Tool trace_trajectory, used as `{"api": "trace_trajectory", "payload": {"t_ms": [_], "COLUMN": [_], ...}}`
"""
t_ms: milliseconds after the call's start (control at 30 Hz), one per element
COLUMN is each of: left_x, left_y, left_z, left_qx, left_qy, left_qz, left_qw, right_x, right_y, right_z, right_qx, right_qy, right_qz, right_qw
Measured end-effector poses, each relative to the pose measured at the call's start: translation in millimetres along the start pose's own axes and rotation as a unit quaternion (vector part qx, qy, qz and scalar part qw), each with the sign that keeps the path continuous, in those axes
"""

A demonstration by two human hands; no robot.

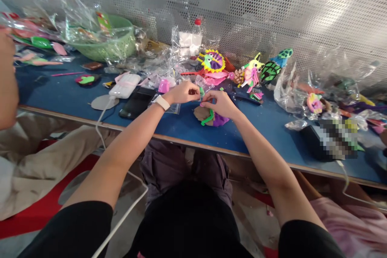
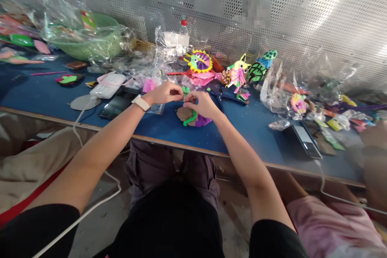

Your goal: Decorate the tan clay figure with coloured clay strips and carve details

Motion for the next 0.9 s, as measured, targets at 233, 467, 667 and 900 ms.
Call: {"api": "trace_trajectory", "payload": {"t_ms": [233,467,667,900], "left_x": [-10.4,-14.2,-16.9,-12.4], "left_y": [-1,-3,-7,-6], "left_z": [-17,-17,-18,-5], "left_qx": [0.023,-0.001,0.006,0.065], "left_qy": [0.125,0.141,0.128,0.116], "left_qz": [-0.089,-0.127,-0.132,-0.152], "left_qw": [0.988,0.982,0.983,0.979], "right_x": [7,9,8,8], "right_y": [5,4,1,0], "right_z": [-6,0,5,11], "right_qx": [0.021,0.044,0.069,0.069], "right_qy": [0.083,0.124,0.128,0.184], "right_qz": [-0.040,-0.073,-0.079,-0.061], "right_qw": [0.995,0.989,0.986,0.979]}}
Point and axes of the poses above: each hand's wrist, its own y-axis away from the middle knuckle, its own x-axis out of the back of the hand, z = x × y, the point moved 1 cm from there along -y, towards the middle knuckle, and after that the axes turned 15 degrees about -z, right-handed, at the moved point
